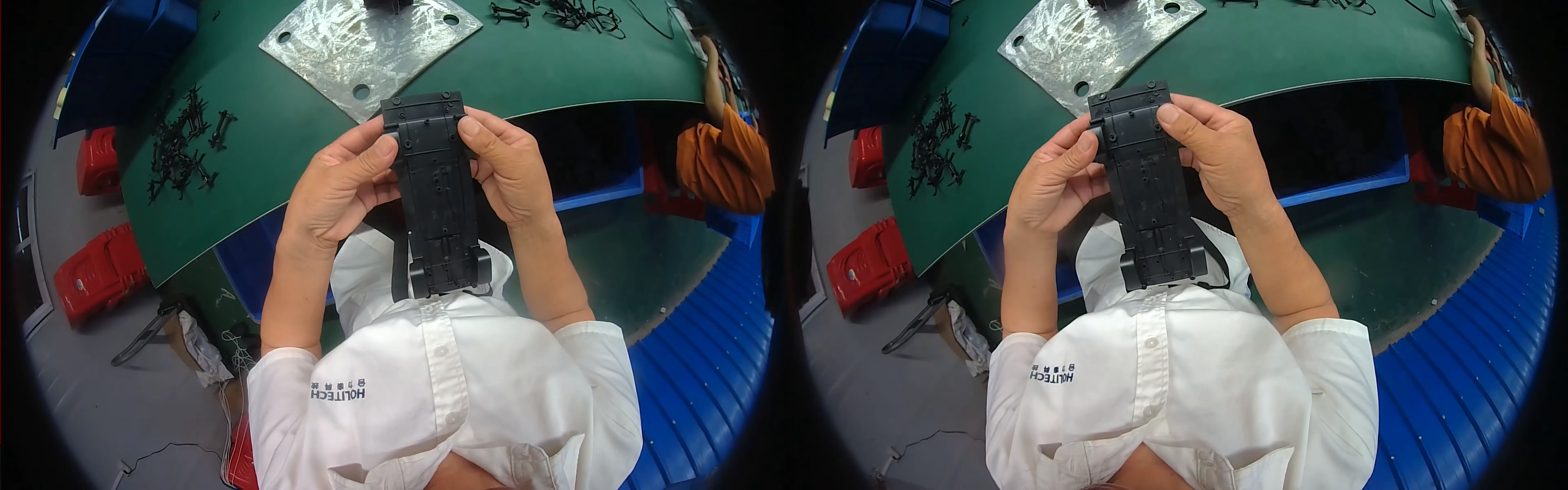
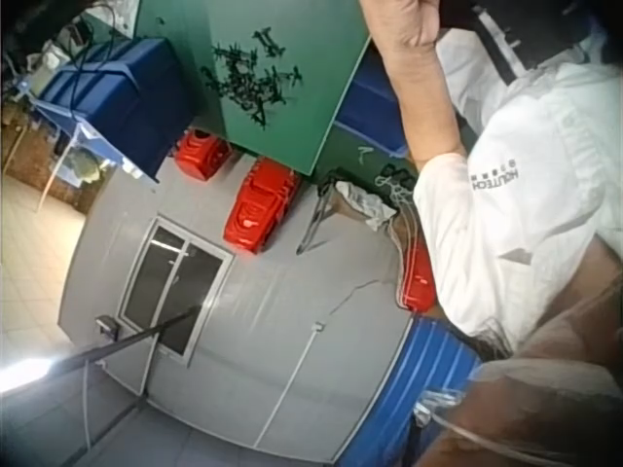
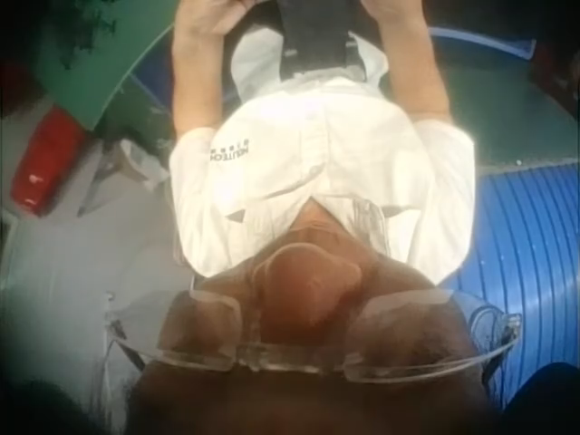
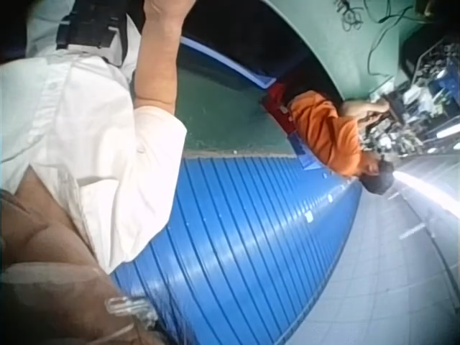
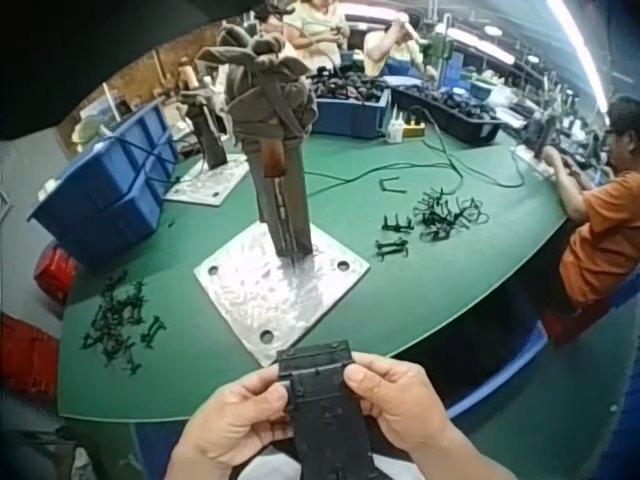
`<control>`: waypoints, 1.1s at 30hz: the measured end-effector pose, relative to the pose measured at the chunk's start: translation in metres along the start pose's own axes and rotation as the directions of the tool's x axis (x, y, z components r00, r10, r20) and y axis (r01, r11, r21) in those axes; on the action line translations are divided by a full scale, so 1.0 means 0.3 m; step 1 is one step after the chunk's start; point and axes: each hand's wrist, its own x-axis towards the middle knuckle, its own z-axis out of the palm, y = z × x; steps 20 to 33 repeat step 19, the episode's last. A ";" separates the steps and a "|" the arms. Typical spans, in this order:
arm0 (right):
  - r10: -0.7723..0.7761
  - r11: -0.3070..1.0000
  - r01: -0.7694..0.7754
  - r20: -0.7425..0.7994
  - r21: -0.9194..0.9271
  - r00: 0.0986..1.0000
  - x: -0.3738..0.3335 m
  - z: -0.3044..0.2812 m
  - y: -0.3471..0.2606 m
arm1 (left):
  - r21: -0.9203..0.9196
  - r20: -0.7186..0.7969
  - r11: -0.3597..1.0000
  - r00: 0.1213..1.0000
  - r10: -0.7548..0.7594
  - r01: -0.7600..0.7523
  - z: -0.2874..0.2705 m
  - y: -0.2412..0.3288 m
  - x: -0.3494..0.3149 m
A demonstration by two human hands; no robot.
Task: Assembling plastic components onto a toy car chassis using hands and a press machine.
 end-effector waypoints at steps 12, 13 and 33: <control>0.013 1.000 -0.013 -0.015 0.011 1.000 0.002 -0.014 0.002 | 0.026 -0.020 0.999 0.999 0.047 -0.046 0.004 -0.015 0.007; 0.008 0.999 -0.009 -0.030 -0.039 1.000 0.001 -0.018 0.004 | 0.057 -0.012 0.997 0.999 0.043 -0.042 0.004 -0.015 0.008; 0.005 0.989 -0.009 -0.025 -0.147 1.000 -0.005 -0.023 0.003 | 0.101 -0.023 0.992 0.997 0.074 -0.071 0.007 -0.024 0.007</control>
